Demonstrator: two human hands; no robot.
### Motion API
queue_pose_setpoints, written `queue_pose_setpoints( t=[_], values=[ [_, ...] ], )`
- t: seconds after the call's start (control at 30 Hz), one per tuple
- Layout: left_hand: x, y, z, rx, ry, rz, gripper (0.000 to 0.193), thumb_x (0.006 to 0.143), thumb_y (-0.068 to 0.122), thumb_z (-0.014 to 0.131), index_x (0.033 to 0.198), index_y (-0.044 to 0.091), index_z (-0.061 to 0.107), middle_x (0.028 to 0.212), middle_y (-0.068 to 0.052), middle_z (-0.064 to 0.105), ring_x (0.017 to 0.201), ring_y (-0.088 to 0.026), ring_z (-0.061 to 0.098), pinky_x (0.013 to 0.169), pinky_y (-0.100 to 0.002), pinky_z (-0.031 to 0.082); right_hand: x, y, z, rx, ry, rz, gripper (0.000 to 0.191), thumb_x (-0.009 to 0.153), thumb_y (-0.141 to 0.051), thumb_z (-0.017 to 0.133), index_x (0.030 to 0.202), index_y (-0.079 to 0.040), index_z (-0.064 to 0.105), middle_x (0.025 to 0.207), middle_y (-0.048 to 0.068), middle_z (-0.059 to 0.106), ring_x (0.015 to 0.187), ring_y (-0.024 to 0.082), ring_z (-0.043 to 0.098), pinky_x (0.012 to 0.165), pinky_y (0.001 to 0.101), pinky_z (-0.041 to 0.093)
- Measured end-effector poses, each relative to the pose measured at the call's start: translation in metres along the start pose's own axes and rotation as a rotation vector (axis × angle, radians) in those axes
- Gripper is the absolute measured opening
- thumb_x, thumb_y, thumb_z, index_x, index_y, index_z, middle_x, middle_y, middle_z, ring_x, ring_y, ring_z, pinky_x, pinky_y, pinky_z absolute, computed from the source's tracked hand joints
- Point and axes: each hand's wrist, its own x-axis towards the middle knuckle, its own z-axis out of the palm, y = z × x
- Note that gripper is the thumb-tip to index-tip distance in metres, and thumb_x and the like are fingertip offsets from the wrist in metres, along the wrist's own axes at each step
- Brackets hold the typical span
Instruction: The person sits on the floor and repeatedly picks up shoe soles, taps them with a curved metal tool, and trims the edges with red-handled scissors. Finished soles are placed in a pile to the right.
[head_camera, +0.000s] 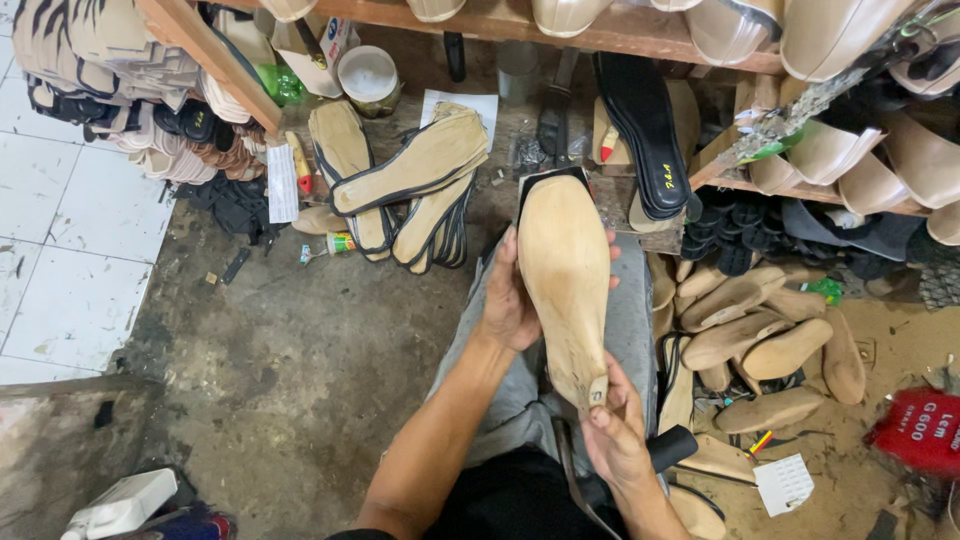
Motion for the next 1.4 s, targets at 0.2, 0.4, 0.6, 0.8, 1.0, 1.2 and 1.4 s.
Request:
queue_pose_setpoints(
  t=[0.2,0.4,0.6,0.8,1.0,1.2,1.4],
  values=[
    [-0.001,-0.006,-0.003,0.015,0.063,0.016,0.097,0.097,0.068,0.057,0.163,0.003,0.028,0.157,-0.025,0.045,0.142,-0.036,0.05,0.118,-0.055,0.045,-0.002,0.007,-0.012,0.093,0.033,0.023,0.094,0.079,-0.027,0.084,0.15,0.011,0.036,0.144,0.021,0.056,0.135,0.032,0.054,0.118,0.0452,0.036],
    [-0.003,-0.009,-0.004,0.055,0.092,0.024,0.097,0.098,0.069,0.055,0.164,0.002,0.028,0.156,-0.023,0.046,0.143,-0.036,0.049,0.117,-0.054,0.045,-0.009,0.024,-0.041,0.119,0.049,0.055,0.088,0.082,-0.027,0.084,0.15,0.008,0.041,0.14,0.018,0.058,0.129,0.028,0.057,0.107,0.0391,0.043],
    [-0.004,-0.008,0.001,0.022,0.069,0.033,0.099,0.098,0.066,0.061,0.164,-0.001,0.028,0.156,-0.022,0.048,0.142,-0.036,0.05,0.115,-0.055,0.049,-0.008,0.025,-0.045,0.151,0.036,0.079,0.083,0.084,-0.029,0.084,0.148,0.009,0.045,0.139,0.019,0.061,0.128,0.031,0.059,0.101,0.0381,0.046],
    [-0.004,-0.018,0.01,0.269,0.2,0.027,0.09,0.09,0.028,0.083,0.158,0.001,0.03,0.142,-0.022,0.058,0.126,-0.038,0.06,0.103,-0.051,0.055,0.002,0.003,-0.011,0.384,-0.054,0.174,0.077,0.088,-0.03,0.082,0.143,0.009,0.043,0.148,0.025,0.054,0.138,0.049,0.05,0.121,0.0582,0.038],
    [0.015,-0.01,0.014,1.052,-0.035,0.116,0.077,0.086,0.024,0.085,0.153,0.014,0.048,0.144,-0.021,0.061,0.133,-0.035,0.06,0.117,-0.05,0.048,0.019,-0.026,0.022,-0.375,0.241,-0.381,0.078,0.092,-0.018,0.067,0.159,0.001,0.033,0.156,0.016,0.046,0.143,0.029,0.044,0.122,0.0433,0.031],
    [0.033,-0.007,0.005,2.324,-0.6,0.161,0.08,0.064,0.032,0.084,0.14,0.035,0.059,0.138,-0.023,0.057,0.119,-0.04,0.055,0.1,-0.052,0.043,0.031,-0.051,0.009,-0.904,0.376,-0.896,0.044,0.103,0.0,0.058,0.143,-0.002,0.038,0.143,0.012,0.046,0.132,0.02,0.054,0.119,0.037,0.044],
    [0.031,-0.014,-0.009,2.42,-0.706,0.073,0.054,0.083,0.025,0.069,0.136,0.026,0.062,0.141,-0.027,0.055,0.117,-0.039,0.057,0.096,-0.05,0.043,0.054,-0.049,-0.001,-1.098,0.306,-0.46,0.038,0.091,0.009,0.05,0.127,-0.004,0.05,0.132,0.017,0.057,0.127,0.029,0.06,0.108,0.0418,0.049]
  ],
)
